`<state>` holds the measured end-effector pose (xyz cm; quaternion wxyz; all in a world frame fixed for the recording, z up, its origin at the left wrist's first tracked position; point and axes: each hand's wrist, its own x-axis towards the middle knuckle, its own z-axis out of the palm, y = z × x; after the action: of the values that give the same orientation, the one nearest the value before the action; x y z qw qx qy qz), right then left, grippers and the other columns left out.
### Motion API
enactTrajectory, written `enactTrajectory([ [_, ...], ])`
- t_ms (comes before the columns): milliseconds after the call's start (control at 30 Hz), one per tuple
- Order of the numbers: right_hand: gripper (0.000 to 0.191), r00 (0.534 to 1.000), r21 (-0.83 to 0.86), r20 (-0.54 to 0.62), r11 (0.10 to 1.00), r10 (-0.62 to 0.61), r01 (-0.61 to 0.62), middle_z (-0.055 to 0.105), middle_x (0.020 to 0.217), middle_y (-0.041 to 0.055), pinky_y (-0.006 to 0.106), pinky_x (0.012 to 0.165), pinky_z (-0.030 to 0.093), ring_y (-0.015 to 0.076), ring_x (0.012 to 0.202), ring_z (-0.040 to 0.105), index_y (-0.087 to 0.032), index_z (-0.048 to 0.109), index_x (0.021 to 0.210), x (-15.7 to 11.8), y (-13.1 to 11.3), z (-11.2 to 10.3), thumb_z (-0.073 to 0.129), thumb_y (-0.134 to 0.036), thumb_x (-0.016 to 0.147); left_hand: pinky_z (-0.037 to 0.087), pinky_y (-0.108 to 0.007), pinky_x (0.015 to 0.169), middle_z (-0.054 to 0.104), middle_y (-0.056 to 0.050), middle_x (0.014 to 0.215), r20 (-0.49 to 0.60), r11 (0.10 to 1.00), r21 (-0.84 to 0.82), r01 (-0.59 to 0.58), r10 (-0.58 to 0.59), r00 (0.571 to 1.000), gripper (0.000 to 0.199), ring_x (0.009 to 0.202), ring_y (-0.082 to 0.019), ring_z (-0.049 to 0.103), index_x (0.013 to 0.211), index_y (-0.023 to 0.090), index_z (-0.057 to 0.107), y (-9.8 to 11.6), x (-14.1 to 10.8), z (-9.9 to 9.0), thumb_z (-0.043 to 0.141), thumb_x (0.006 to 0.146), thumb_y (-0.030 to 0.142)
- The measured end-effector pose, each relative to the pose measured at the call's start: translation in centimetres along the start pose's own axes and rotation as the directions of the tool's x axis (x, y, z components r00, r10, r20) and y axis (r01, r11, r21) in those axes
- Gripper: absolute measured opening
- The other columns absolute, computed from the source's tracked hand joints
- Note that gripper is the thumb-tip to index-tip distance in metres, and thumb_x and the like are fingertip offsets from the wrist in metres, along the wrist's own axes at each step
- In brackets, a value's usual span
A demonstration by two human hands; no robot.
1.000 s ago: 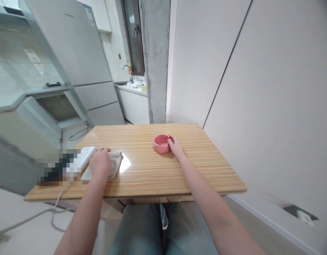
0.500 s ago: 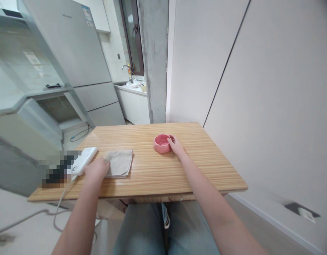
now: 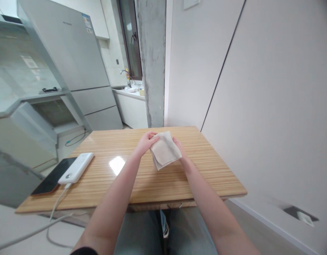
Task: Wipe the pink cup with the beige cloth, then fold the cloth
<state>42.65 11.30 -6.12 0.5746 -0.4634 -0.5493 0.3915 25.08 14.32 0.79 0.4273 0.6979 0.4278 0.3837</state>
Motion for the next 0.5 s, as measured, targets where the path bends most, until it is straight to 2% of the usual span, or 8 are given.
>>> enactTrajectory([
  [133, 0.035, 0.99, 0.092, 0.071, 0.987, 0.122, -0.129, 0.072, 0.083, 0.005, 0.033, 0.078, 0.05, 0.023, 0.085, 0.063, -0.017, 0.069, 0.084, 0.2, -1.0, -0.7, 0.063, -0.049, 0.071, 0.045, -0.024, 0.057, 0.067, -0.003, 0.073, -0.123, 0.98, -0.199, 0.019, -0.045, 0.991, 0.039, 0.063, -0.015, 0.06, 0.098, 0.014, 0.06, -1.5, 1.2, 1.7, 0.07, 0.068, 0.037],
  [200, 0.025, 0.97, 0.066, 0.054, 0.968, 0.237, -0.241, 0.069, 0.073, 0.0026, 0.03, 0.07, 0.049, 0.0207, 0.076, 0.062, -0.015, 0.068, 0.077, 0.4, -1.1, -1.1, 0.066, -0.036, 0.063, 0.046, -0.024, 0.059, 0.066, -0.003, 0.075, -0.176, 0.919, -0.394, 0.026, -0.104, 0.979, 0.037, 0.064, -0.014, 0.061, 0.099, 0.015, 0.059, -2.4, 1.1, 2.0, 0.066, 0.072, 0.039],
  [233, 0.023, 0.959, 0.08, -0.013, 0.957, 0.282, -0.281, 0.067, 0.069, 0.0019, 0.03, 0.067, 0.049, 0.0198, 0.072, 0.06, -0.015, 0.066, 0.074, 0.6, -1.1, -1.4, 0.063, -0.034, 0.062, 0.048, -0.024, 0.062, 0.067, -0.004, 0.079, -0.214, 0.878, -0.479, 0.02, -0.139, 0.967, 0.034, 0.067, -0.013, 0.062, 0.099, 0.015, 0.058, -2.9, 0.9, 2.1, 0.062, 0.076, 0.04],
  [300, 0.023, 0.916, 0.15, -0.279, 0.956, 0.287, -0.253, 0.064, 0.069, 0.0019, 0.029, 0.065, 0.048, 0.0192, 0.071, 0.059, -0.015, 0.063, 0.072, 0.8, -1.1, -1.9, 0.056, -0.035, 0.065, 0.05, -0.026, 0.072, 0.067, -0.007, 0.093, -0.294, 0.834, -0.552, -0.01, -0.183, 0.938, 0.029, 0.079, -0.014, 0.065, 0.097, 0.016, 0.056, -4.1, 0.4, 2.2, 0.056, 0.081, 0.04],
  [367, 0.025, 0.82, 0.127, -0.561, 0.99, 0.115, -0.052, 0.064, 0.082, 0.0038, 0.031, 0.073, 0.048, 0.0195, 0.081, 0.059, -0.016, 0.061, 0.079, 0.7, -1.1, -2.3, 0.047, -0.036, 0.072, 0.049, -0.03, 0.084, 0.065, -0.009, 0.108, -0.344, 0.871, -0.492, -0.014, -0.179, 0.922, 0.027, 0.096, -0.016, 0.063, 0.099, 0.017, 0.055, -5.6, -0.1, 2.6, 0.054, 0.084, 0.039],
  [400, 0.026, 0.774, 0.036, -0.633, 0.997, -0.031, 0.07, 0.064, 0.091, 0.0054, 0.033, 0.079, 0.047, 0.02, 0.089, 0.058, -0.017, 0.061, 0.082, 0.5, -1.2, -2.3, 0.043, -0.035, 0.075, 0.047, -0.031, 0.089, 0.064, -0.01, 0.114, -0.346, 0.903, -0.43, 0.0, -0.165, 0.923, 0.027, 0.103, -0.017, 0.061, 0.102, 0.017, 0.055, -6.4, -0.4, 2.9, 0.054, 0.084, 0.038],
  [433, 0.027, 0.753, -0.099, -0.627, 0.979, -0.199, 0.176, 0.063, 0.101, 0.007, 0.034, 0.086, 0.044, 0.0205, 0.098, 0.056, -0.017, 0.061, 0.085, 0.2, -1.3, -2.1, 0.042, -0.033, 0.076, 0.045, -0.033, 0.094, 0.062, -0.011, 0.118, -0.337, 0.933, -0.358, 0.016, -0.145, 0.93, 0.03, 0.109, -0.019, 0.059, 0.106, 0.017, 0.055, -7.1, -0.6, 3.2, 0.055, 0.084, 0.038],
  [500, 0.024, 0.803, -0.397, -0.359, 0.857, -0.476, 0.33, 0.06, 0.112, 0.0087, 0.037, 0.098, 0.037, 0.0217, 0.109, 0.052, -0.018, 0.062, 0.086, -0.5, -1.5, -1.3, 0.044, -0.031, 0.078, 0.04, -0.035, 0.102, 0.059, -0.013, 0.125, -0.292, 0.974, -0.225, 0.029, -0.096, 0.952, 0.038, 0.119, -0.021, 0.054, 0.115, 0.017, 0.054, -8.3, -0.8, 3.9, 0.056, 0.084, 0.038],
])
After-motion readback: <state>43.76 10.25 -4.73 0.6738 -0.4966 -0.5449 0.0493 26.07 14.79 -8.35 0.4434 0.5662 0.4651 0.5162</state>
